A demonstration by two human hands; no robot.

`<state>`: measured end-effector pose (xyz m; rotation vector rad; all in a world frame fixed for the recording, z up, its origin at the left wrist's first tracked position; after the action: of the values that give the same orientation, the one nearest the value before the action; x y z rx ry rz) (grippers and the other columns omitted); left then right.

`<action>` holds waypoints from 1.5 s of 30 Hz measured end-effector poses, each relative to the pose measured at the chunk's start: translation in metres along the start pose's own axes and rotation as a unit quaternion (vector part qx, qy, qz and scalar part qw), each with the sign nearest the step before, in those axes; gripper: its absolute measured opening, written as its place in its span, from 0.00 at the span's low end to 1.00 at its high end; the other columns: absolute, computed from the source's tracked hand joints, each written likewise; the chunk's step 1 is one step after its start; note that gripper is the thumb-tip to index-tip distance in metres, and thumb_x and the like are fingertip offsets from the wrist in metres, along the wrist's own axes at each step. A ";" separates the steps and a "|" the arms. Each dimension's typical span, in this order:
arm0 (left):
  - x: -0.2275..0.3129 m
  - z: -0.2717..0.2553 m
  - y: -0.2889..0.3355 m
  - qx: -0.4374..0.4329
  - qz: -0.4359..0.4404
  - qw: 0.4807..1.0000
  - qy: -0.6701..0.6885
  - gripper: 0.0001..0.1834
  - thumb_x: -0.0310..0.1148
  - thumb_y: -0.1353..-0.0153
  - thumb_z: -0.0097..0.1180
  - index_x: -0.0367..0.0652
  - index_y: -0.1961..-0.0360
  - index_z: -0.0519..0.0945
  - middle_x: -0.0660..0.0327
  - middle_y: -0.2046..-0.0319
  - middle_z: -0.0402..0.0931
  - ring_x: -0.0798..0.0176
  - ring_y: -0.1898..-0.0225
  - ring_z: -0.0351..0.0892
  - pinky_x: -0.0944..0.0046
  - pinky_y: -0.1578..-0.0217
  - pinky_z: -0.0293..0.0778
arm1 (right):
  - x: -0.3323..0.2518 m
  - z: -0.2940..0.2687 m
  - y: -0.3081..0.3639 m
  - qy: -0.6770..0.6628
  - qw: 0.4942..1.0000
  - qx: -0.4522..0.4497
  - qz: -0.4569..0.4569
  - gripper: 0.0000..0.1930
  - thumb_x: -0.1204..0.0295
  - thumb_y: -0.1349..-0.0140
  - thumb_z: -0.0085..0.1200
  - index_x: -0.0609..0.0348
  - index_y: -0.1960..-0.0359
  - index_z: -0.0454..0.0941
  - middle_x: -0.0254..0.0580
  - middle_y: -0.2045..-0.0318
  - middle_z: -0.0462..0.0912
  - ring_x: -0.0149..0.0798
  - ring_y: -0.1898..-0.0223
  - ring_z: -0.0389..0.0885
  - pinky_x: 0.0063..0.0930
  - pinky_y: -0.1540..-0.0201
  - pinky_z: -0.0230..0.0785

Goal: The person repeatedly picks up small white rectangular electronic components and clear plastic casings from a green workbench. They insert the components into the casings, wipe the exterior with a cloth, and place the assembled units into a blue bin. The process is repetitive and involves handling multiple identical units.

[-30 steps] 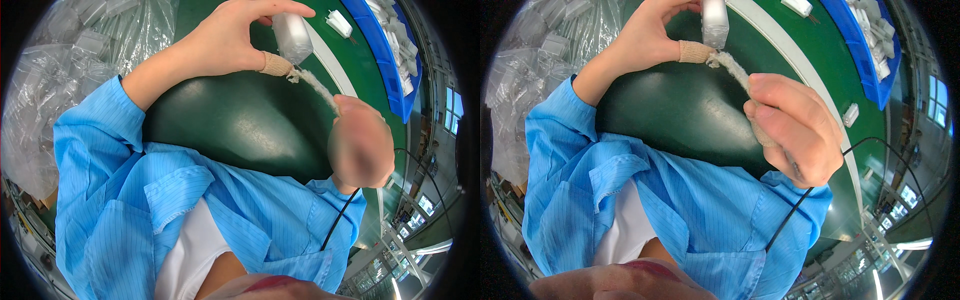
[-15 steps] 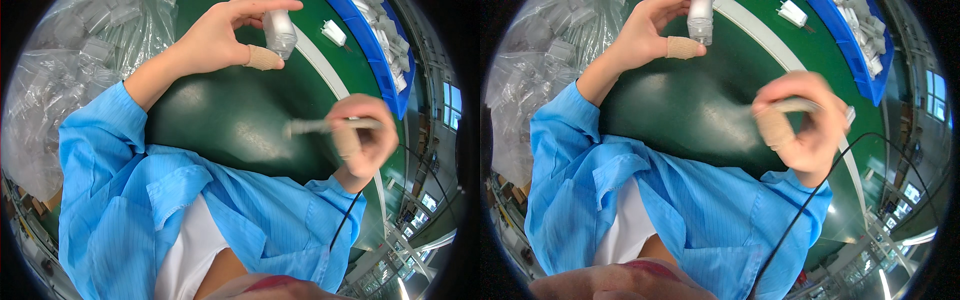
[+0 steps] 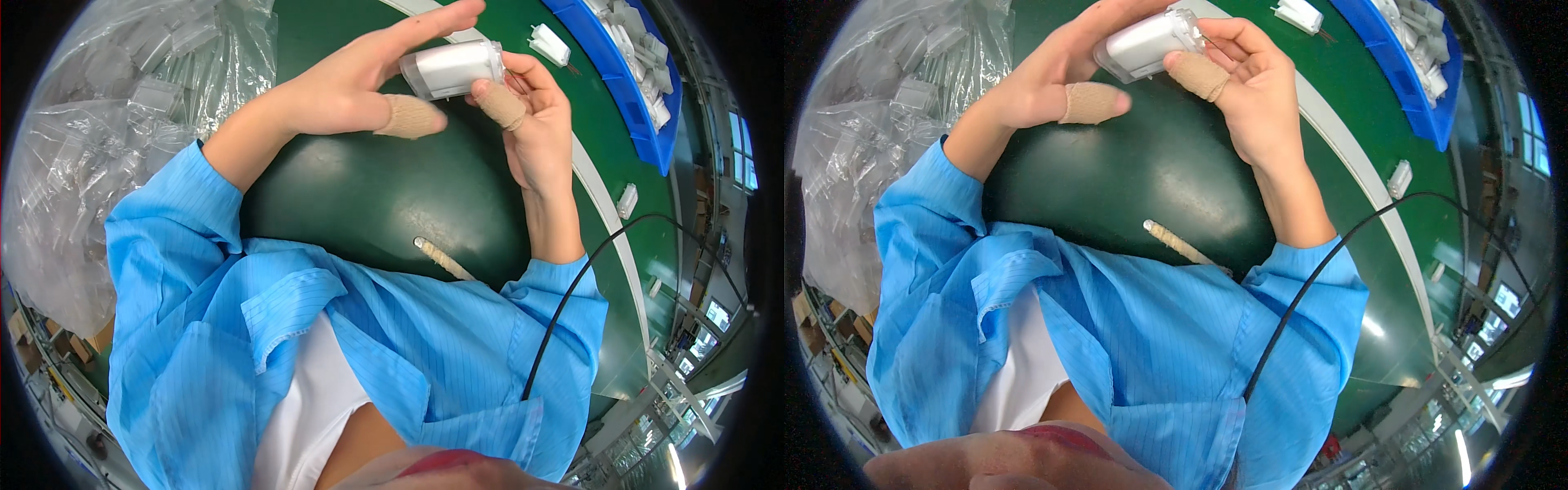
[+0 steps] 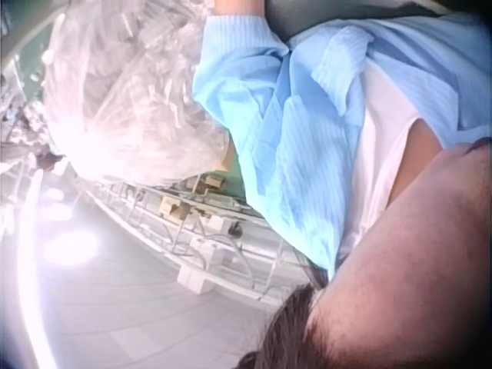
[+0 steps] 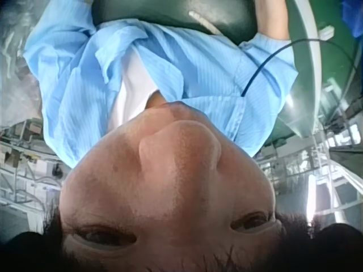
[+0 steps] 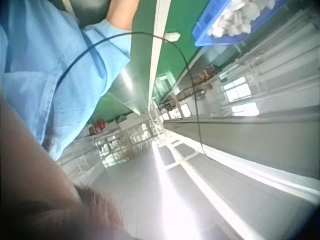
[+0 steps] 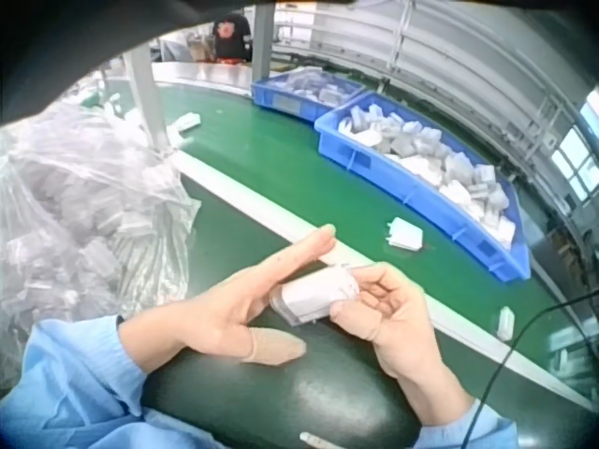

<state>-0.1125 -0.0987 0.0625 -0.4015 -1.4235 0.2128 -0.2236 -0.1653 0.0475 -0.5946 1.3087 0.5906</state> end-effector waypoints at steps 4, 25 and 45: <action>0.002 -0.013 0.000 0.052 -0.051 0.969 -0.237 0.23 0.34 0.50 0.65 0.38 0.53 0.77 0.55 0.62 0.81 0.62 0.64 0.81 0.65 0.60 0.75 | -0.021 0.008 0.006 0.161 0.979 0.026 -0.119 0.20 0.80 0.47 0.61 0.67 0.51 0.73 0.43 0.57 0.77 0.32 0.56 0.76 0.26 0.52 0.70; 0.017 0.006 0.003 -0.002 0.030 0.961 -0.274 0.14 0.26 0.48 0.60 0.36 0.59 0.79 0.52 0.69 0.78 0.51 0.68 0.79 0.60 0.67 0.74 | -0.032 0.009 0.004 0.260 0.955 -0.098 -0.104 0.13 0.81 0.49 0.62 0.65 0.59 0.81 0.42 0.60 0.80 0.31 0.61 0.77 0.22 0.57 0.70; 0.029 -0.008 0.003 0.117 0.137 0.965 -0.188 0.18 0.20 0.52 0.64 0.36 0.59 0.73 0.55 0.58 0.73 0.63 0.56 0.76 0.66 0.56 0.73 | 0.028 -0.012 -0.004 -0.217 0.965 0.076 0.131 0.38 0.42 0.36 0.38 0.71 0.44 0.63 0.50 0.49 0.72 0.43 0.46 0.69 0.35 0.40 0.60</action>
<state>-0.1004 -0.0861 0.0867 -0.3732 -1.6888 0.7062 -0.2247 -0.1742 0.0184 -0.1496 1.0085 0.7791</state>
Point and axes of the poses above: each hand's wrist, its own y-axis away from the middle knuckle, its own z-axis out of the palm, x = y × z, the point moved 9 cm from there along -y, towards the middle knuckle
